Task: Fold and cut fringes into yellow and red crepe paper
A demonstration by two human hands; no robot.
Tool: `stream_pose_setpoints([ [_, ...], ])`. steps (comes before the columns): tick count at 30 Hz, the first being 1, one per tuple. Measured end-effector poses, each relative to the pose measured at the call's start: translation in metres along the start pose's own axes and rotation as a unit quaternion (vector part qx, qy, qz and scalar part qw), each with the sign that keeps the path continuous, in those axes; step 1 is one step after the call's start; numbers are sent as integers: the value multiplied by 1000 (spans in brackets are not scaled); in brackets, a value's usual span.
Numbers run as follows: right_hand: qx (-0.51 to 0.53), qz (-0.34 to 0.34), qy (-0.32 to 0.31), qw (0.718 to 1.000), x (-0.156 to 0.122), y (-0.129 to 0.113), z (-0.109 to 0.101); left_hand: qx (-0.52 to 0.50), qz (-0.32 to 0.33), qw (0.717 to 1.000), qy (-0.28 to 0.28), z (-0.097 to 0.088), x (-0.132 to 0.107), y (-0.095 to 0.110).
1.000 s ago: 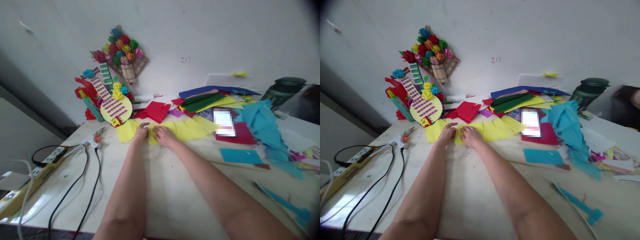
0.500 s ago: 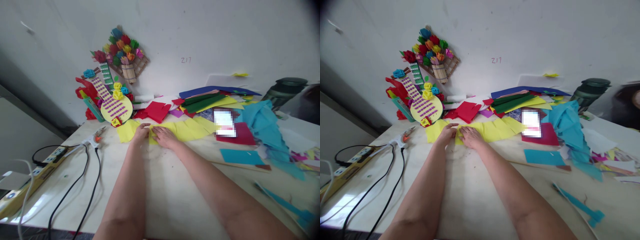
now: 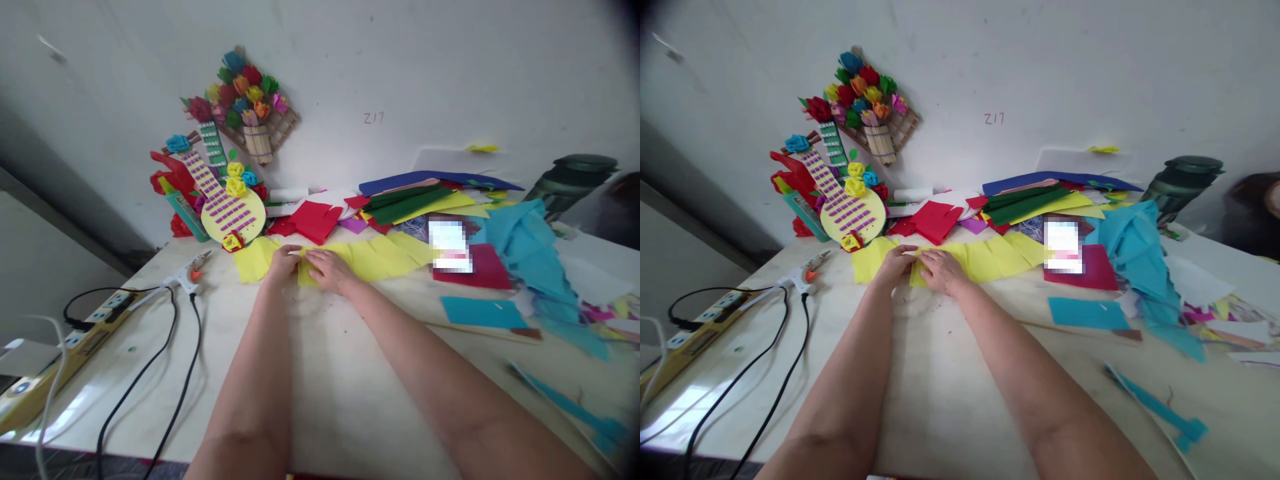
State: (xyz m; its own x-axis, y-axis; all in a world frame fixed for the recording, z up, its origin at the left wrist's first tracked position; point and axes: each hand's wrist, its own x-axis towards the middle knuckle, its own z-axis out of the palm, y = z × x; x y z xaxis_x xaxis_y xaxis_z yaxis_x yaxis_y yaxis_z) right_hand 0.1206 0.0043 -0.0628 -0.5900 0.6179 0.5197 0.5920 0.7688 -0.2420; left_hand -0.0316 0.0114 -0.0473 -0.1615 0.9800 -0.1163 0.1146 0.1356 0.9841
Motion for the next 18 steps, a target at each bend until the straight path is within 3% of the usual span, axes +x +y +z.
stream_pose_setpoints([
  [7,41,-41,-36,998,-4,-10,-16,-28,-2,999,-18,0,1,-1],
  [13,37,-21,-58,997,-5,-14,-16,-29,-14,999,-14,-1,2,-1],
  [18,30,14,-37,999,-7,-13,-13,-54,-16,998,-35,-2,-2,3],
])
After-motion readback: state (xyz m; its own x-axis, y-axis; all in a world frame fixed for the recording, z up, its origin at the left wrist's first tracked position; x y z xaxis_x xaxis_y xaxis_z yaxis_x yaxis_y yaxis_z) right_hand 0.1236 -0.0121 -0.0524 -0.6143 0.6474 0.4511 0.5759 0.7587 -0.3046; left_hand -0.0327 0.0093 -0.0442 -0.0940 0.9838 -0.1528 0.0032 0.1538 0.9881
